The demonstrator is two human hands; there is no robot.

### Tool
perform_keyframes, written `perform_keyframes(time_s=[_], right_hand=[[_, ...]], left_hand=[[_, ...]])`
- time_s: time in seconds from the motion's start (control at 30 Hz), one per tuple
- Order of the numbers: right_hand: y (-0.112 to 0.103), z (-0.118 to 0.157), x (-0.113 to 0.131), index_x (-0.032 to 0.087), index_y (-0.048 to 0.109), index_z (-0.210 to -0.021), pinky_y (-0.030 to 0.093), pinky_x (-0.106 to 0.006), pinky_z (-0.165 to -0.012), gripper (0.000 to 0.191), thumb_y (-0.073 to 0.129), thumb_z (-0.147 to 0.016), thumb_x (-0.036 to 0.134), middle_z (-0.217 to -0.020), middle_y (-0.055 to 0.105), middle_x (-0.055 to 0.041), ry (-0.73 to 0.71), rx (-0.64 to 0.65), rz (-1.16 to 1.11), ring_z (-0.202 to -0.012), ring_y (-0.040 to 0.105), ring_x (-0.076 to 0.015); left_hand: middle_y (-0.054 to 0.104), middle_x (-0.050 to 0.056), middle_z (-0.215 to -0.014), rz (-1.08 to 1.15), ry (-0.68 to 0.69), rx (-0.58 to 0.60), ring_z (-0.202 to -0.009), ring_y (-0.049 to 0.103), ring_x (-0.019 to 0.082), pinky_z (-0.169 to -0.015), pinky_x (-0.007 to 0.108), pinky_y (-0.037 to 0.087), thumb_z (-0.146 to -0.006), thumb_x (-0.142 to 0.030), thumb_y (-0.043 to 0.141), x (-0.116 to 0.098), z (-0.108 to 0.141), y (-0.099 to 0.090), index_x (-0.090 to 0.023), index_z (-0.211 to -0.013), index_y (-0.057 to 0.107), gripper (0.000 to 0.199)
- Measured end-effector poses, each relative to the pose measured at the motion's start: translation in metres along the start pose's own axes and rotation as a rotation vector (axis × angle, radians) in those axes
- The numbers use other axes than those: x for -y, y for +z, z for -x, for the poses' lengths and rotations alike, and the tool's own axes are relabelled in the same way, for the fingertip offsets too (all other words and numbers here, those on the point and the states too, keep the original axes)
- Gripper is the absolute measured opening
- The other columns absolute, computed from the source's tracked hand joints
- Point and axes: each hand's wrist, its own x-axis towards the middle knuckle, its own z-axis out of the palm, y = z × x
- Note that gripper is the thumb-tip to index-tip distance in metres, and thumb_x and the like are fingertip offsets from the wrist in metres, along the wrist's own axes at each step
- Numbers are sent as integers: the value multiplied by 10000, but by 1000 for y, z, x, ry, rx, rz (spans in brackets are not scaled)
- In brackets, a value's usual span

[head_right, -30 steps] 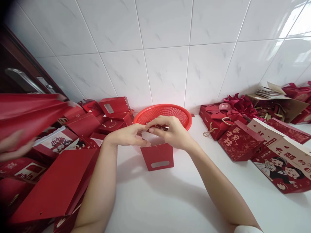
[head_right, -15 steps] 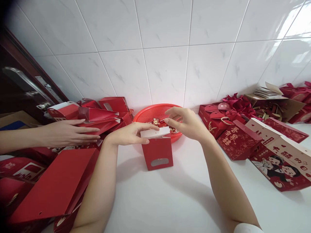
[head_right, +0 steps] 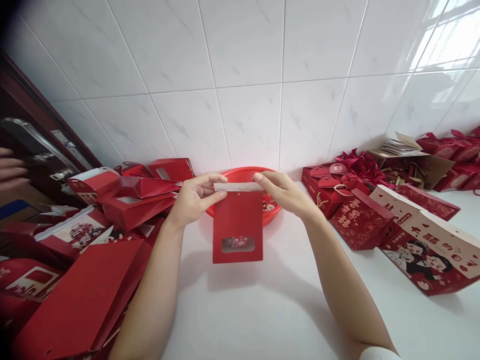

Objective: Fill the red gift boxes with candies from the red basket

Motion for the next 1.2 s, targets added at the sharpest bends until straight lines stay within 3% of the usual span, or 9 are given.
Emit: perform_keyframes(time_s=[0.1, 0.33, 0.5, 0.63, 0.7, 0.8, 1.0, 1.1, 1.2], right_hand=[[1, 0, 0, 182, 669, -777, 460, -278, -650, 555, 430, -967, 646, -761, 650, -22, -10, 53, -87, -704, 586, -151], [0, -1, -1, 177, 684, -895, 469, -270, -627, 404, 585, -920, 568, -799, 663, -23, -31, 107, -203, -719, 598, -152], [-3, 0, -1, 167, 708, -968, 521, -293, -648, 339, 697, -850, 485, -851, 724, -62, 10, 55, -215, -771, 671, -195], [-5, 0, 0, 163, 705, -953, 537, -304, -617, 308, 716, -821, 442, -852, 735, -71, 19, -13, -226, -750, 688, -208], [-5, 0, 0, 167, 703, -936, 543, -305, -616, 277, 716, -814, 416, -862, 735, -67, -7, -43, -204, -751, 688, -207], [-4, 0, 0, 177, 700, -898, 548, -303, -625, 220, 711, -811, 379, -879, 735, -57, -31, -90, -200, -766, 689, -205], [-9, 4, 7, 178, 718, -836, 543, -304, -607, 237, 719, -810, 413, -812, 731, -54, -51, -125, -210, -733, 688, -209], [-24, 19, 18, 178, 718, -795, 535, -295, -589, 249, 734, -803, 427, -768, 719, -51, -97, -226, -146, -714, 677, -203], [-50, 49, 26, 198, 733, -793, 529, -296, -567, 221, 760, -785, 417, -728, 700, -42, -80, -465, -31, -680, 659, -192]], left_hand=[[725, 41, -842, 51, 2, -64, -743, 689, 184, -618, 270, 561, -785, -305, 722, 0, -1, 7, -181, -862, 723, 146], [744, 57, -864, 141, -5, -139, -867, 711, 239, -718, 332, 591, -747, -289, 744, -1, -3, 14, -188, -773, 727, 105], [740, 59, -916, 215, -7, -74, -801, 690, 192, -680, 283, 563, -698, -265, 784, 1, -4, 11, -168, -755, 710, 134], [745, 80, -1044, 236, -90, 47, -799, 696, 199, -665, 289, 566, -730, -365, 803, 1, -3, 9, -182, -1020, 740, 349], [760, 77, -973, 230, -106, 77, -809, 708, 216, -693, 308, 577, -776, -416, 772, -1, -4, 11, -177, -1074, 739, 383], [762, 57, -838, 236, -94, 71, -783, 715, 227, -701, 320, 581, -801, -427, 754, -3, -4, 17, -164, -973, 753, 315], [785, 59, -934, 305, -38, -2, -861, 730, 240, -752, 325, 592, -779, -425, 782, -4, -6, 29, -175, -934, 751, 296], [770, 82, -1090, 358, -33, 44, -999, 722, 266, -849, 356, 589, -816, -537, 719, 1, -8, 34, -194, -1053, 737, 418], [765, 106, -1108, 376, -103, 101, -1032, 720, 271, -918, 386, 576, -822, -600, 685, 10, -11, 37, -188, -1122, 710, 510]])
